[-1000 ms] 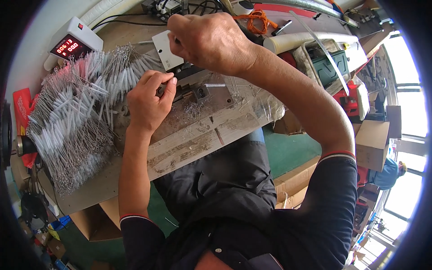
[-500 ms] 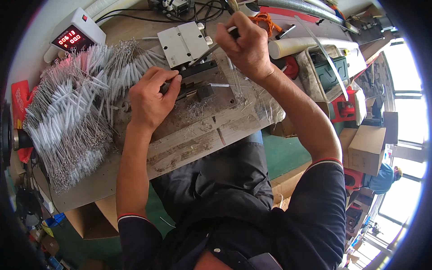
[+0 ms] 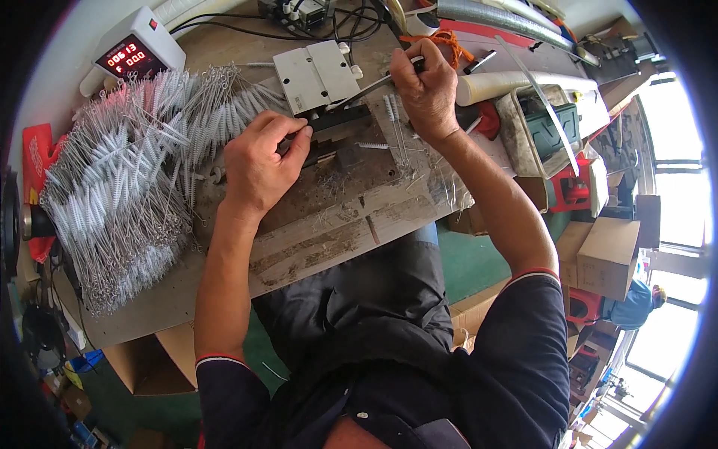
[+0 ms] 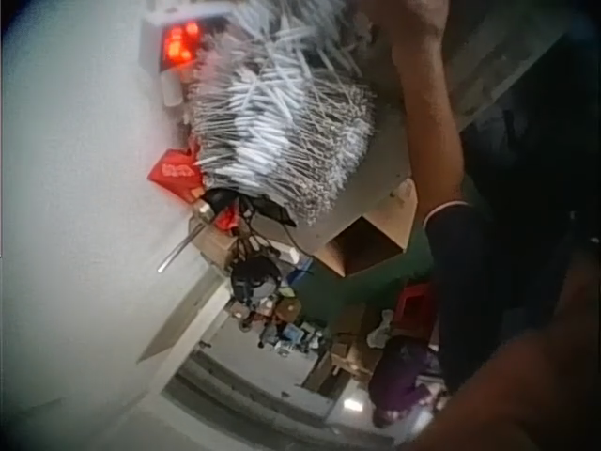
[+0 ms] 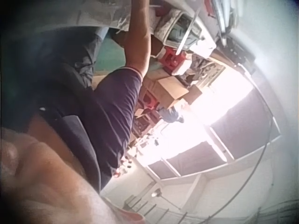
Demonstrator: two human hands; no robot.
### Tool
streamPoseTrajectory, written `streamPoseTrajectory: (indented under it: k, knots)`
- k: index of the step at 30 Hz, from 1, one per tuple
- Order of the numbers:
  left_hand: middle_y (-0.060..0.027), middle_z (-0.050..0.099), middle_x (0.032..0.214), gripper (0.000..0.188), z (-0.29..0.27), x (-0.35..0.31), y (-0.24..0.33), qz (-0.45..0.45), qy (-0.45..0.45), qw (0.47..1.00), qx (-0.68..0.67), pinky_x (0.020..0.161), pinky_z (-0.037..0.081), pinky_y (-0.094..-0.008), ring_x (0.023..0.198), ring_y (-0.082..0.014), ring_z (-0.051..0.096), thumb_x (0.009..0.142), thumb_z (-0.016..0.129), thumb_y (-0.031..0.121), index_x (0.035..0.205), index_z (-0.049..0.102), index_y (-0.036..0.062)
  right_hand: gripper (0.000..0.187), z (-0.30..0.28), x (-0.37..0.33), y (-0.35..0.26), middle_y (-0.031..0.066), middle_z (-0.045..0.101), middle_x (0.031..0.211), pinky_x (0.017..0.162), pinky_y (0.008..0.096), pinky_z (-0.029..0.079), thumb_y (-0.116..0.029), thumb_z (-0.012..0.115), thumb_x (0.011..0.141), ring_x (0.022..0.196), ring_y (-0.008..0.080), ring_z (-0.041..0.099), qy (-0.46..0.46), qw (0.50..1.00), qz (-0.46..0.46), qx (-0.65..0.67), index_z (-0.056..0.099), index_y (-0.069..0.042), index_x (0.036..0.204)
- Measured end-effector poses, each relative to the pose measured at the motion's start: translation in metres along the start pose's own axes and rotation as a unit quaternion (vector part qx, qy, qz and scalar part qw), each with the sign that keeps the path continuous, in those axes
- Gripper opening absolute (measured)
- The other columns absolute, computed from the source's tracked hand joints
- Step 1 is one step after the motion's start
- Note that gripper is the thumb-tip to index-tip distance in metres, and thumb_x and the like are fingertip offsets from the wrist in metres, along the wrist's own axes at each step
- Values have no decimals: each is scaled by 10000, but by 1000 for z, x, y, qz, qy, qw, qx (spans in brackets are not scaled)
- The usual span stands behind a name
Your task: The person is assembling and testing small wire brushes using a specialized workbench jig and measuring a metal component with a ruler.
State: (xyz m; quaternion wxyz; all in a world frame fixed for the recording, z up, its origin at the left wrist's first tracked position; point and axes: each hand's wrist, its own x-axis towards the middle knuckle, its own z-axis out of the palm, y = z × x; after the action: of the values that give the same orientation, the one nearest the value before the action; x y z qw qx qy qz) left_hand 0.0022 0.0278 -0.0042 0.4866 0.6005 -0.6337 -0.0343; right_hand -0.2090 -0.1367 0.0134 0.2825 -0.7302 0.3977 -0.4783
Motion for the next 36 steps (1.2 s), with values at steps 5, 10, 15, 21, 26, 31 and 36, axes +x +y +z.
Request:
streamPoseTrajectory:
  k: [5, 10, 15, 21, 26, 31, 36]
  knots:
    - [-75, 731, 872, 91, -2, 0, 0, -2, -11, 1000, 3, 605, 567, -318, 705, -233, 732, 855, 794, 85, 925, 745, 53, 250, -7, 13, -24, 13, 607, 664, 567, 254, 453, -256, 696, 980, 628, 45, 523, -73, 993, 47, -76, 626, -29, 904]
    - [-72, 705, 852, 75, 3, 0, -3, 2, -1, 1000, -4, 595, 553, -356, 682, -264, 708, 869, 772, 123, 914, 730, 80, 297, -7, 14, -37, -12, 596, 628, 505, 233, 418, -303, 704, 995, 555, 22, 513, -74, 995, 16, -71, 633, -31, 902]
    - [-73, 673, 834, 76, 1, -2, -3, -2, -1, 1000, -11, 595, 538, -400, 674, -303, 680, 889, 742, 161, 904, 704, 98, 256, -6, 16, -45, -11, 591, 616, 460, 229, 385, -257, 696, 1001, 499, 31, 504, -89, 994, 56, -29, 630, -30, 900]
    - [-69, 728, 862, 72, -1, -1, -2, 16, -6, 1000, 11, 581, 553, -320, 667, -230, 721, 870, 776, 93, 931, 747, 67, 233, -13, 21, -42, -9, 584, 605, 445, 229, 374, -225, 700, 1001, 481, 37, 503, -42, 996, 76, 20, 625, -33, 892]
    - [-58, 722, 848, 71, -2, -2, -3, 9, -7, 1000, 6, 580, 547, -322, 670, -221, 712, 887, 759, 112, 940, 741, 69, 229, -13, 13, -54, -18, 600, 618, 482, 212, 406, -215, 725, 987, 530, 22, 523, -70, 997, 20, -32, 629, -31, 891]
    - [-48, 715, 830, 69, 0, -2, -3, 7, -13, 1000, 11, 583, 546, -321, 670, -210, 709, 893, 753, 124, 943, 739, 79, 192, -10, 13, -60, 7, 621, 643, 518, 250, 469, -175, 766, 948, 556, 43, 565, -92, 978, -153, -112, 643, -38, 893]
    - [-42, 710, 820, 67, 1, -2, -3, -7, -25, 999, 21, 585, 550, -320, 671, -204, 710, 896, 753, 126, 951, 735, 92, 223, -2, 18, -84, 72, 640, 642, 514, 308, 495, -201, 787, 931, 519, 147, 610, -125, 951, -223, -177, 636, -43, 887]
